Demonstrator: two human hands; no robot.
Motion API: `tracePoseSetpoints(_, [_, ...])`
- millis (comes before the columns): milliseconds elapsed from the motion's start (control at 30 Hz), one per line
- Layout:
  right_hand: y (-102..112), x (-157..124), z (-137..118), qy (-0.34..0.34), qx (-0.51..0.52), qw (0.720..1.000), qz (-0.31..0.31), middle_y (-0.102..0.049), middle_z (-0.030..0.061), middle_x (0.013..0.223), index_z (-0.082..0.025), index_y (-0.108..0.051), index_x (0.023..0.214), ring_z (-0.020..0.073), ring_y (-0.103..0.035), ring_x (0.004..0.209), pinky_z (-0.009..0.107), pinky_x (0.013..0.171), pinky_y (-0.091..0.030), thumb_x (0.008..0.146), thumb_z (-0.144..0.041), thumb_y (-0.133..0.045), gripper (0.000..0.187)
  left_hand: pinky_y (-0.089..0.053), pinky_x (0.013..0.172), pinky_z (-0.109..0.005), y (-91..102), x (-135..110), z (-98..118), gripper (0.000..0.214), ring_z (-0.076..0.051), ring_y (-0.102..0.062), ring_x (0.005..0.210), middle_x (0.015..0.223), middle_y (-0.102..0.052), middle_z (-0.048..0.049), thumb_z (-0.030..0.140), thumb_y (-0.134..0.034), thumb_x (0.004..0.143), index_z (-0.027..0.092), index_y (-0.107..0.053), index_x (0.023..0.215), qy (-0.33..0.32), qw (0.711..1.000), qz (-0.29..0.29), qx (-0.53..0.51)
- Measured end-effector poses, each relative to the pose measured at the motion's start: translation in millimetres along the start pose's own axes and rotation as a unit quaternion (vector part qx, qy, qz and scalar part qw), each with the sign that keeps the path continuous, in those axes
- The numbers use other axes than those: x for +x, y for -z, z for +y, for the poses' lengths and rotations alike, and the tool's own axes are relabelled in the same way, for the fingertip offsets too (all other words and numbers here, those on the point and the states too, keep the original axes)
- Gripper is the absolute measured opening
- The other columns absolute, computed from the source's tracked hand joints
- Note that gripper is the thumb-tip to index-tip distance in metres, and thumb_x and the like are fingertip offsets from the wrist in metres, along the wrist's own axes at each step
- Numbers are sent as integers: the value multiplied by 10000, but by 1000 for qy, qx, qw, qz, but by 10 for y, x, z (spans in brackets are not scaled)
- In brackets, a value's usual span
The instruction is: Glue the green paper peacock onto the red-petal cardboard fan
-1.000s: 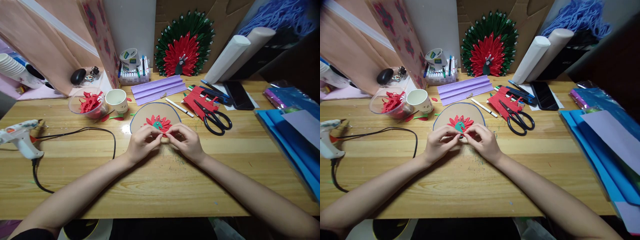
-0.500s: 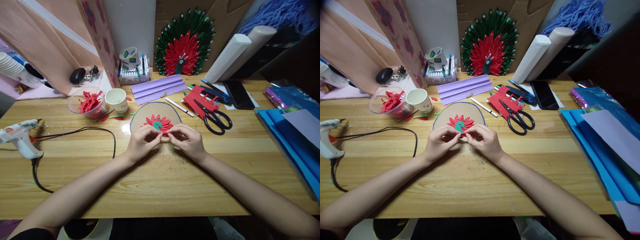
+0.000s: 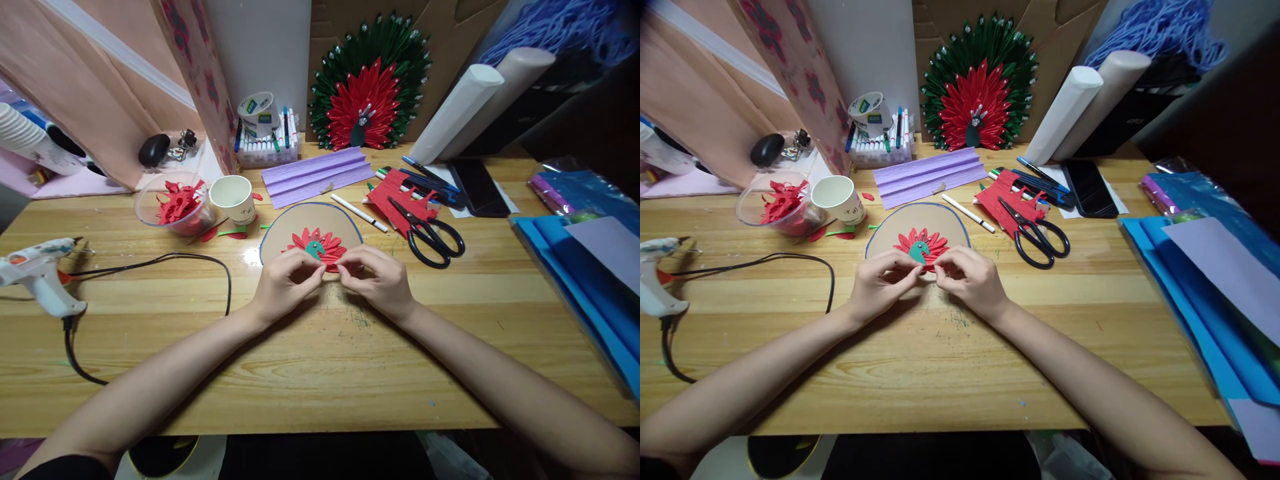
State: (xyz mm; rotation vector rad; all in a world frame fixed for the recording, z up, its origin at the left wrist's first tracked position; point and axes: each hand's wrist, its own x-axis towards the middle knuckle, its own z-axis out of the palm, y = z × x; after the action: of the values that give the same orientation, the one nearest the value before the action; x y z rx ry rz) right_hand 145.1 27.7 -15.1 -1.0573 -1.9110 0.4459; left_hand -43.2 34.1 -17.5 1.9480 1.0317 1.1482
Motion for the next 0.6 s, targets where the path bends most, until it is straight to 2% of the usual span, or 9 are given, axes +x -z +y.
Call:
tracePoseSetpoints(167, [42, 5, 17, -50, 22, 998, 35, -640, 21, 732, -177, -636, 813, 115, -593, 617, 243, 575, -511, 764, -108, -610, 88, -496, 616, -241, 20, 26, 5, 98, -126, -616, 667, 739, -687, -62, 226, -640, 787, 148, -695, 763, 69, 995, 18, -64])
tracePoseSetpoints(333, [-20, -48, 9, -135, 154, 979, -12, -688, 34, 880, -195, -628, 962, 139, -664, 752, 268, 695, -556, 770, -176, -659, 195, -520, 664, -255, 4, 43, 6, 125, -145, -649, 716, 789, -718, -77, 255, -657, 777, 157, -732, 797, 122, 986, 10, -112])
tracePoseSetpoints(467, [-59, -72, 3, -139, 178, 974, -24, -695, 32, 888, -208, -670, 902, 151, -662, 806, 291, 745, -548, 776, -205, -672, 126, -533, 666, -254, -8, 34, 0, 109, -140, -660, 703, 791, -731, -65, 240, -668, 766, 172, -741, 811, 116, 986, 3, -117])
tracePoseSetpoints(600, [-66, -73, 8, -171, 210, 963, -5, -701, 30, 845, -204, -685, 855, 148, -660, 766, 290, 723, -550, 776, -221, -676, 82, -534, 696, -263, -1, 37, -2, 140, -142, -667, 744, 837, -741, -64, 209, -671, 763, 195, -738, 885, 90, 990, -7, -104])
